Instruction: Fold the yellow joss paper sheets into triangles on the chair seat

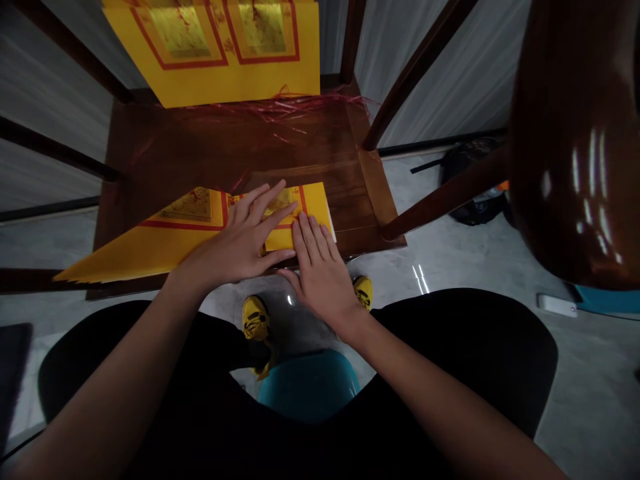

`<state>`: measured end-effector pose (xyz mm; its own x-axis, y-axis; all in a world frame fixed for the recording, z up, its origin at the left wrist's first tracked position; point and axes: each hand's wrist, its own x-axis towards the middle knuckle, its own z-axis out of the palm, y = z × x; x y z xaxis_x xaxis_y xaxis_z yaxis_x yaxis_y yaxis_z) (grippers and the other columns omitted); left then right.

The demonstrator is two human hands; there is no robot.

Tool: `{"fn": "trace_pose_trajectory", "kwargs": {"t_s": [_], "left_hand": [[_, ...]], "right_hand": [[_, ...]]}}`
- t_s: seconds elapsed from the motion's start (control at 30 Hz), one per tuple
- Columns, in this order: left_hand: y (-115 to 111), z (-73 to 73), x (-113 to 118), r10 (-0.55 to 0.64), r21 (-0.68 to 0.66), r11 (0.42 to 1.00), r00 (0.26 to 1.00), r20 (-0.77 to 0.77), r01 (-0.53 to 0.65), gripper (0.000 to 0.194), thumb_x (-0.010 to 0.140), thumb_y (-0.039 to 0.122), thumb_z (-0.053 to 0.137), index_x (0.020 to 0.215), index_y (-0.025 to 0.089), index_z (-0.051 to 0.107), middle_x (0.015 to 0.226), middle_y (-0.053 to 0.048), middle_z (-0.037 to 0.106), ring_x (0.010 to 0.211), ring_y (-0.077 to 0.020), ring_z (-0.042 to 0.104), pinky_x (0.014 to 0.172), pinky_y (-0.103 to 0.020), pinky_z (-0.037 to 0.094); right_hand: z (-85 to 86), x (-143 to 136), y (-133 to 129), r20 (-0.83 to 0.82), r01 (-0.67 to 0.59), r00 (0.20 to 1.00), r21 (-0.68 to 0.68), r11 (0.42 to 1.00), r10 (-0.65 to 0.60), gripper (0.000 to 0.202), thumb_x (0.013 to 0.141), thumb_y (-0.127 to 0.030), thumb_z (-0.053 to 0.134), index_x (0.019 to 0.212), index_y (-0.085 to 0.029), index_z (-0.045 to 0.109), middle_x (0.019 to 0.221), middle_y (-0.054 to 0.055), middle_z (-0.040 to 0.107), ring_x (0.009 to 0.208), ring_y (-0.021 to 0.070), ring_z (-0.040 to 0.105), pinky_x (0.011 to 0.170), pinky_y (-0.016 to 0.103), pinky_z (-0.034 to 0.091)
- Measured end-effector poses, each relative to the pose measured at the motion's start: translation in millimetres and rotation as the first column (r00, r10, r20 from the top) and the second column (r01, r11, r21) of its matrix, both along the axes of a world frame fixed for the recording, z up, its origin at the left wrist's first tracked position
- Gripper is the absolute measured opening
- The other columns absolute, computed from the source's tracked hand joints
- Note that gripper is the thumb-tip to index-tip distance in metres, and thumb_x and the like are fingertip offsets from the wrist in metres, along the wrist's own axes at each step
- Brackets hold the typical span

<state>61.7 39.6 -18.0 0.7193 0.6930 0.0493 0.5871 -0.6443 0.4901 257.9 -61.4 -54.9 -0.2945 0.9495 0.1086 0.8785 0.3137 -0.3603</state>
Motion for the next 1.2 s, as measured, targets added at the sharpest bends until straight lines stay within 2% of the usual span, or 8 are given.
{"fn": "trace_pose_trajectory", "kwargs": {"t_s": [0.23,0.37,0.5,0.73,0.83,1.03,1.13,1.2], "left_hand": [[1.6,-1.7,-2.4,-0.013,-0.024,1.000,1.000,0.006,0.013,0.076,0.098,0.039,0.076,0.168,0.036,0.045,0.188,-0.006,0.011,0.170,-0.0428,0.012,0.136,-0.073,0.019],[3.1,2.9,-3.8,-0.025,-0.065,0.997,0.999,0.042,0.027,0.075,0.093,0.029,0.077,0.164,0.035,0.051,0.186,-0.005,0.017,0.169,-0.0416,0.016,0.137,-0.070,0.022],[4.4,6.7,-4.5,-0.048,-0.079,0.995,0.996,0.075,0.054,0.072,0.095,0.030,0.071,0.164,0.032,0.050,0.183,-0.007,0.025,0.166,-0.0384,0.021,0.137,-0.067,0.025],[8.1,2.4,-2.2,-0.026,-0.102,0.994,0.990,0.139,0.040,0.077,0.101,0.014,0.045,0.175,0.027,0.028,0.181,-0.008,0.031,0.165,-0.0300,0.025,0.139,-0.059,0.023],[8.4,3.3,-1.0,-0.032,-0.115,0.992,0.992,0.119,0.046,0.073,0.101,0.014,0.045,0.172,0.030,0.037,0.181,-0.006,0.032,0.164,-0.0310,0.026,0.138,-0.060,0.023],[7.3,4.0,3.1,-0.020,-0.079,0.997,0.999,0.037,0.023,0.077,0.094,0.008,0.048,0.170,0.024,0.042,0.179,-0.009,0.033,0.164,-0.0330,0.027,0.137,-0.060,0.024],[7.5,3.6,2.4,-0.021,-0.076,0.997,1.000,0.023,0.023,0.077,0.093,0.006,0.047,0.168,0.022,0.044,0.179,-0.010,0.035,0.164,-0.0331,0.029,0.137,-0.060,0.024],[8.8,2.7,-0.3,-0.021,-0.085,0.996,0.998,0.062,0.026,0.078,0.092,0.004,0.044,0.167,0.024,0.046,0.179,-0.008,0.036,0.164,-0.0302,0.030,0.138,-0.059,0.024]], "right_hand": [[5.9,0.0,1.8,0.011,0.045,0.999,0.003,0.999,-0.045,0.088,0.112,-0.063,0.038,0.178,-0.009,0.017,0.183,0.022,0.030,0.172,0.0383,0.021,0.139,0.060,0.021],[12.6,3.2,6.6,0.008,0.048,0.999,0.030,0.998,-0.049,0.080,0.113,-0.062,0.036,0.175,-0.013,0.030,0.174,0.022,0.045,0.163,0.0412,0.037,0.131,0.061,0.034],[15.1,6.1,10.6,-0.004,0.045,0.999,0.108,0.993,-0.044,0.074,0.113,-0.062,0.038,0.167,-0.011,0.042,0.164,0.023,0.055,0.150,0.0410,0.049,0.120,0.060,0.042],[19.5,8.3,24.3,-0.003,0.095,0.995,0.142,0.985,-0.095,0.046,0.112,-0.038,0.049,0.151,-0.015,0.060,0.145,0.018,0.068,0.128,0.0372,0.058,0.107,0.053,0.048],[18.3,10.4,36.8,0.027,0.145,0.988,0.151,0.978,-0.150,0.033,0.105,-0.028,0.057,0.133,-0.017,0.069,0.129,0.016,0.071,0.117,0.0381,0.058,0.100,0.055,0.049],[13.5,12.1,58.3,0.089,0.192,0.974,0.160,0.968,-0.208,0.026,0.092,-0.013,0.059,0.115,-0.017,0.070,0.116,0.016,0.068,0.111,0.0377,0.059,0.095,0.053,0.051],[14.6,12.4,61.5,0.073,0.182,0.979,0.136,0.974,-0.193,0.033,0.093,-0.011,0.056,0.123,-0.017,0.070,0.118,0.016,0.068,0.112,0.0367,0.059,0.097,0.052,0.051],[16.5,13.9,59.7,0.066,0.097,0.992,0.126,0.987,-0.106,0.040,0.099,-0.014,0.054,0.137,-0.015,0.066,0.128,0.017,0.067,0.117,0.0365,0.058,0.101,0.052,0.051]]}}
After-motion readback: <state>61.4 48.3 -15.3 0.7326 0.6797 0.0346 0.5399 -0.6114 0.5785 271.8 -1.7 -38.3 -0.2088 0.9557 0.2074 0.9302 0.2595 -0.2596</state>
